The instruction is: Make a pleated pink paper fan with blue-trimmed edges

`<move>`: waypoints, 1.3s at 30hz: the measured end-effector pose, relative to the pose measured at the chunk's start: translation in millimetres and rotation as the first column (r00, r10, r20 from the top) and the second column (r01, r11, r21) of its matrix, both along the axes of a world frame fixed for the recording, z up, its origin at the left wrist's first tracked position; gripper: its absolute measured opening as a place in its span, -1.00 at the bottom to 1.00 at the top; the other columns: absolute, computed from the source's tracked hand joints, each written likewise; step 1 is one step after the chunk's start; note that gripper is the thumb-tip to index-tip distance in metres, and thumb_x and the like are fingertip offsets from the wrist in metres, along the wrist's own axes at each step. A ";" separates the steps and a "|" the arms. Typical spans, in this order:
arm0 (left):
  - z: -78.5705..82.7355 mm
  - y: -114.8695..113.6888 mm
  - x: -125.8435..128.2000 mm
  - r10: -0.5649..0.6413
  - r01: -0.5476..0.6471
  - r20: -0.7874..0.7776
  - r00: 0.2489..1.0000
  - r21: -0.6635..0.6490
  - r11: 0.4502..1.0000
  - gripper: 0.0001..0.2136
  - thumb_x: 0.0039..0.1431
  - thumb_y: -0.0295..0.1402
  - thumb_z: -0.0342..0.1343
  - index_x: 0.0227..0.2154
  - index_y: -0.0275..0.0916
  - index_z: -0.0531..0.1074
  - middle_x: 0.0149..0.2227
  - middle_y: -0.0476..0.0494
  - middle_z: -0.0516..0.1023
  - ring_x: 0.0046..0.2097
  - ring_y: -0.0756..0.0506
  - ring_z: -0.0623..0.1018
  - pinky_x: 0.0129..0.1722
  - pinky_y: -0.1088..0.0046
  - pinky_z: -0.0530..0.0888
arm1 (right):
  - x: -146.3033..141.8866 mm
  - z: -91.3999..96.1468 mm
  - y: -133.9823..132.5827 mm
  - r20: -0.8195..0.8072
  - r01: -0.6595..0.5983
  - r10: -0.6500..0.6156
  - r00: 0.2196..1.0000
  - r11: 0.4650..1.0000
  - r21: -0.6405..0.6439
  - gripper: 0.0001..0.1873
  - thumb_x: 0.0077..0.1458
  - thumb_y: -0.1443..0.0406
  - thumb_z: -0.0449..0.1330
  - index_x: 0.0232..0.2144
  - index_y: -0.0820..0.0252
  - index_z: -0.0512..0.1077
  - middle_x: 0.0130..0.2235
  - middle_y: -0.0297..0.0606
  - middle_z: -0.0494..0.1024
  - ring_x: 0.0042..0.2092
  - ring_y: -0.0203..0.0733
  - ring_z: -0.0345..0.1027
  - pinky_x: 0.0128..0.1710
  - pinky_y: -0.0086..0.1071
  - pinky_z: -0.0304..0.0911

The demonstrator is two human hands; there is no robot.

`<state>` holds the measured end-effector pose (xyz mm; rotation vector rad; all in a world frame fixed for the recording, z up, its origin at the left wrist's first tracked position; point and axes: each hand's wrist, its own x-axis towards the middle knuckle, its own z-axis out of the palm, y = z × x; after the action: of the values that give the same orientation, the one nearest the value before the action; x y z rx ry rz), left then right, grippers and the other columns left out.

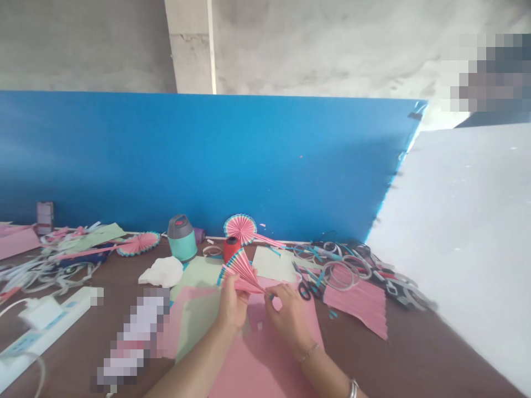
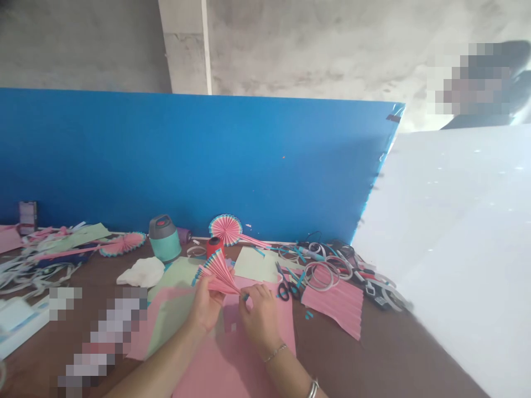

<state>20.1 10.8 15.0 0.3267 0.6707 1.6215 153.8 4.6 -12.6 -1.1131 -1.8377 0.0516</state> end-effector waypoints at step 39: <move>-12.2 17.8 -15.0 0.145 -0.144 0.012 0.989 -0.053 0.988 -0.84 -0.13 -0.65 0.09 -0.53 -0.26 0.36 -0.55 0.08 0.47 -0.48 0.06 0.49 -0.43 0.59 0.43 | -1.6 -3.9 -1.3 -0.010 -0.037 0.037 0.999 0.997 -0.060 -0.82 -0.03 0.42 0.03 -0.54 0.17 0.42 -0.49 -0.27 0.50 -0.41 -0.19 0.33 -0.39 -0.38 0.13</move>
<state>5.2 28.6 2.8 0.2309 0.7376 1.7393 152.2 3.3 -16.4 -1.1188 -1.8594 0.1345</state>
